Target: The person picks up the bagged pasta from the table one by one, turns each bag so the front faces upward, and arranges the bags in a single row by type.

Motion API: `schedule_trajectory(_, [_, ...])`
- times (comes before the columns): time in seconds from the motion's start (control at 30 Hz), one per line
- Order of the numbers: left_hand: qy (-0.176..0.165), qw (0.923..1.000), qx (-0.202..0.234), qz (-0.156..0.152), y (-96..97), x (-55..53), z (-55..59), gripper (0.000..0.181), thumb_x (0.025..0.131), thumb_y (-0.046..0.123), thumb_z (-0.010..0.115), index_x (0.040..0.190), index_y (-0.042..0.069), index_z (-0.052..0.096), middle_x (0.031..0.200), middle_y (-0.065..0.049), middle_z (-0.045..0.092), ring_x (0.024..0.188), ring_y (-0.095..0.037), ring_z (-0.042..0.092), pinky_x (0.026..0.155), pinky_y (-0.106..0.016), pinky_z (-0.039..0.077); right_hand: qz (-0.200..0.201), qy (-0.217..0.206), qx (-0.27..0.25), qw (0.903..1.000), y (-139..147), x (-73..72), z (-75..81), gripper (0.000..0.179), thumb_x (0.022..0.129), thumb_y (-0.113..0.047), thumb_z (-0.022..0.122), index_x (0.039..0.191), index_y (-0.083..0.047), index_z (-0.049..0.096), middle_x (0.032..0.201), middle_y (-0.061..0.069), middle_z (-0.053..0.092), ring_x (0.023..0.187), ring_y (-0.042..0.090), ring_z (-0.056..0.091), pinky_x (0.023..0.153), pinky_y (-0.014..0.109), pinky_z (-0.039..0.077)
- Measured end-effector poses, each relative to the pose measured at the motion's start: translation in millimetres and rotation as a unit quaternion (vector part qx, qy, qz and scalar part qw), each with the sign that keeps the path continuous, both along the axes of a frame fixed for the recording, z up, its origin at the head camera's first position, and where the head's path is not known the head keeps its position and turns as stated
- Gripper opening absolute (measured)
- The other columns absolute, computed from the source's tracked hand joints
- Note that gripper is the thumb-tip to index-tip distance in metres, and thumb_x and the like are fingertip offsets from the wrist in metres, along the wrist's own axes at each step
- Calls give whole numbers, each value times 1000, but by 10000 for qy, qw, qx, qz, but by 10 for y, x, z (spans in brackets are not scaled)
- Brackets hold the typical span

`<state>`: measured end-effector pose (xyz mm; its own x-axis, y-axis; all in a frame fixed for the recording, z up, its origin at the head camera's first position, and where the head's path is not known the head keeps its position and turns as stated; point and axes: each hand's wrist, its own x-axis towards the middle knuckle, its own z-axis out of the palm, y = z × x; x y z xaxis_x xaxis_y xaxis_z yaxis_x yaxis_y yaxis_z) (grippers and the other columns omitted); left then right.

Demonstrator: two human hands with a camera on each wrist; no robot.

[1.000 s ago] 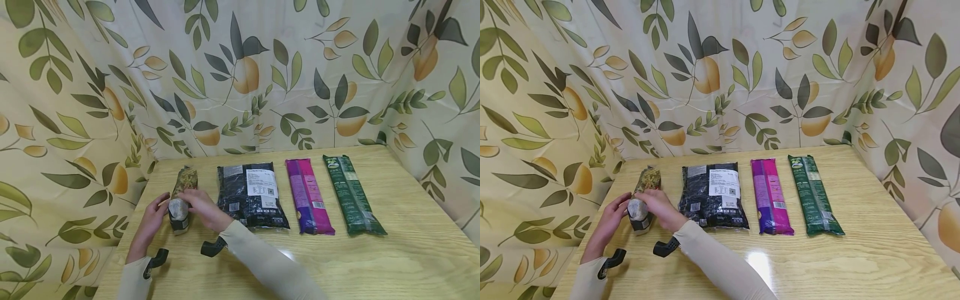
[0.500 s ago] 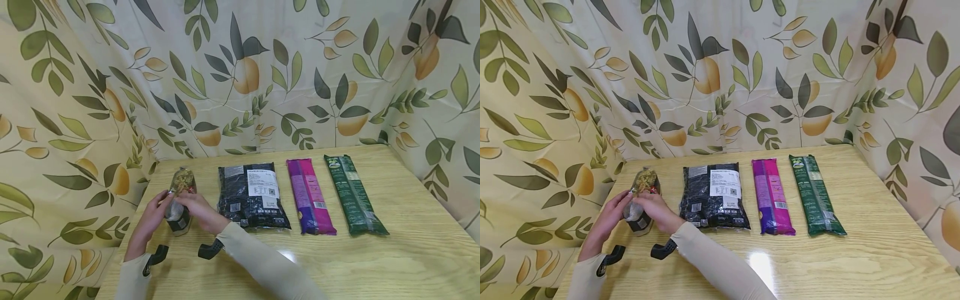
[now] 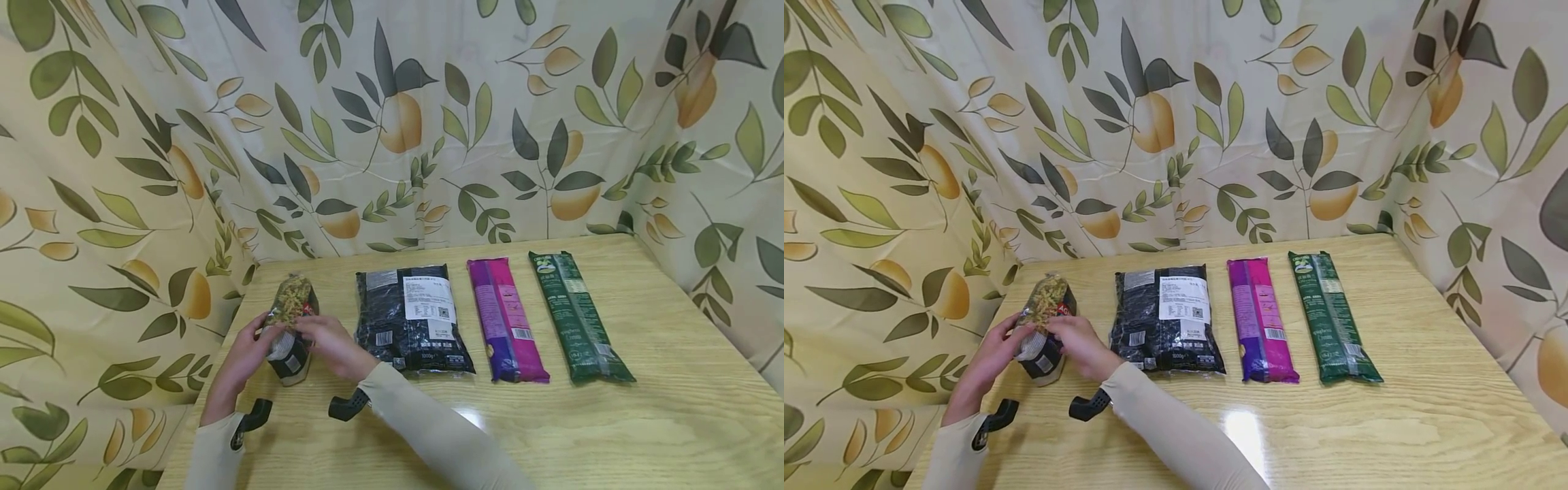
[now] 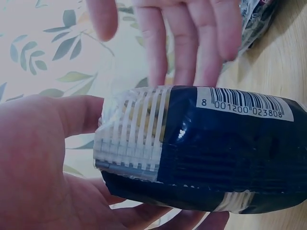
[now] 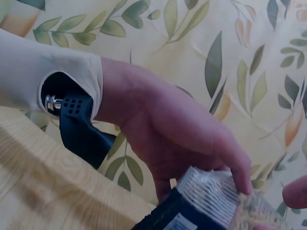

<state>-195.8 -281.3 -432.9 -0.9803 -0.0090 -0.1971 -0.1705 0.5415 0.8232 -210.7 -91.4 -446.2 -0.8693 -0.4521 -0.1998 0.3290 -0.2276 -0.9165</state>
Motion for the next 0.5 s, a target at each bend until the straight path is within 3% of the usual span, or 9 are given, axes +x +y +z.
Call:
schedule_trajectory(0.3, [-55,9999,43,106,-21,-2,1,76,108,45,49,164,1,21,157,-28,41,136,-37,50,105,-43,48,-177,-389,24,9991,28,-41,-111,46,103,-20,57,143,2,53,151,20,50,136,40,47,119,62,37])
schedule_trajectory(0.5, [-89,9999,106,81,-28,-4,-2,77,108,45,49,164,2,19,162,-28,34,140,-40,46,108,-48,46,-149,-556,1,9983,43,-82,-191,52,103,-24,57,148,1,47,159,20,42,146,47,37,118,66,36])
